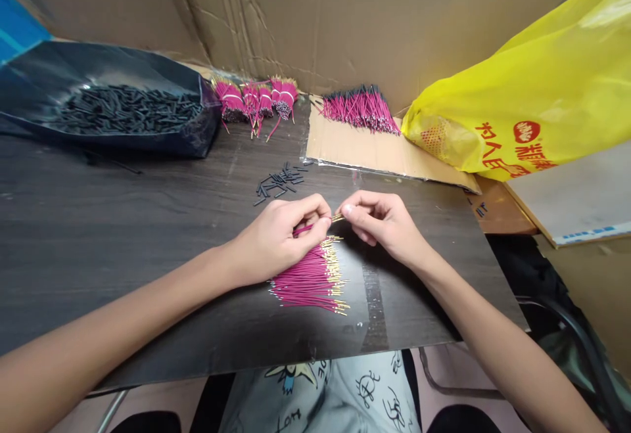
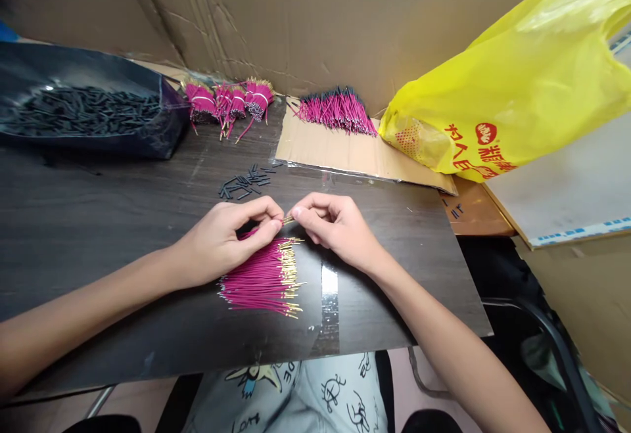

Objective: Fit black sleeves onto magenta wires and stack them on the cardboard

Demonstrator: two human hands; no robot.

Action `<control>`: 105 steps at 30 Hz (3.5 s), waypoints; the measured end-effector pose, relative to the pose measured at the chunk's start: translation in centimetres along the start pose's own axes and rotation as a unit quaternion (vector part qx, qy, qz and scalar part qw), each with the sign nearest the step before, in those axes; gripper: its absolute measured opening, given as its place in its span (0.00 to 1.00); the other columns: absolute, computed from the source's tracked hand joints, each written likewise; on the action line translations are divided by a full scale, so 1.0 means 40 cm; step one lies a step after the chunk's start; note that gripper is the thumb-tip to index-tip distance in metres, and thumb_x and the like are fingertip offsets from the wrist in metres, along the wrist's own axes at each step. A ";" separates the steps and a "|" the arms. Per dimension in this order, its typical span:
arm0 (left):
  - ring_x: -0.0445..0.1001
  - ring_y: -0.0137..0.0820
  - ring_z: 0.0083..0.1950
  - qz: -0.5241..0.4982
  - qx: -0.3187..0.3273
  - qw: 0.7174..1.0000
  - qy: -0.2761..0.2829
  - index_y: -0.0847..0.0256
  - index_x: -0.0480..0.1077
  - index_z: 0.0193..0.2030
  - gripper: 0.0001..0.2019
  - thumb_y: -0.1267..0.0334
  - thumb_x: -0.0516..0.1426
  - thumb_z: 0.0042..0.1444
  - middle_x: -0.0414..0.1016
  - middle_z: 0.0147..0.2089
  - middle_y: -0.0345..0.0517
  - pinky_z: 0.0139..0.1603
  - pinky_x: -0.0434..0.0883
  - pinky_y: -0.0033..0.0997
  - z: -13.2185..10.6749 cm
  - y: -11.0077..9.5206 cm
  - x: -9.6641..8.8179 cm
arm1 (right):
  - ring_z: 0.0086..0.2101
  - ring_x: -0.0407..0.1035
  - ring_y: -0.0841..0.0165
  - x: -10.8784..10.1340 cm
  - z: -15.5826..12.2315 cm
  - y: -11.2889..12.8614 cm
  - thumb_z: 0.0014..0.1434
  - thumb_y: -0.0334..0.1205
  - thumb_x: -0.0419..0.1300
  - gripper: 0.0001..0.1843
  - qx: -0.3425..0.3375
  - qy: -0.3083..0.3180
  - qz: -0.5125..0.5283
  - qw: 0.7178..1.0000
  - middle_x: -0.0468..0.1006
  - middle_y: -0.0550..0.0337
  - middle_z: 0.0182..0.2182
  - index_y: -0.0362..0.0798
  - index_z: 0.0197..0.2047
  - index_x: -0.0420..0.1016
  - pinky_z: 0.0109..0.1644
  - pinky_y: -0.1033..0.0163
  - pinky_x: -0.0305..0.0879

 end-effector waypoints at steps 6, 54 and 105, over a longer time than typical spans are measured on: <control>0.61 0.25 0.26 -0.014 0.007 1.000 0.010 0.60 0.71 0.39 0.08 0.62 0.54 0.68 0.64 0.25 0.32 0.32 0.61 0.27 -0.003 0.002 0.001 | 0.18 0.57 0.77 0.008 0.005 -0.008 0.67 0.52 0.65 0.17 0.039 0.051 0.058 0.996 0.67 0.70 0.20 0.45 0.41 0.73 0.22 0.69 0.50; 0.61 0.26 0.26 -0.017 0.008 0.966 -0.258 0.61 0.68 0.33 0.07 0.65 0.55 0.63 0.65 0.24 0.33 0.32 0.59 0.29 0.042 0.148 -0.087 | 0.51 0.71 0.53 0.082 0.236 -0.012 0.74 0.33 0.49 0.12 -0.027 0.049 -0.737 0.674 0.75 0.40 0.50 0.39 0.53 0.71 0.49 0.55 0.68; 0.55 0.26 0.23 -0.056 -0.028 0.995 -0.077 0.59 0.68 0.30 0.09 0.62 0.55 0.61 0.59 0.21 0.34 0.28 0.56 0.31 0.014 0.063 -0.027 | 0.36 0.74 0.67 0.005 0.042 0.006 0.69 0.38 0.63 0.05 -0.202 -0.067 -0.289 0.933 0.81 0.59 0.39 0.51 0.46 0.80 0.41 0.59 0.72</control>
Point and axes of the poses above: each hand's wrist, its own z-axis towards the middle knuckle, its own x-axis out of the palm, y = z × x, the point moved 1 cm from there along z, towards the middle knuckle
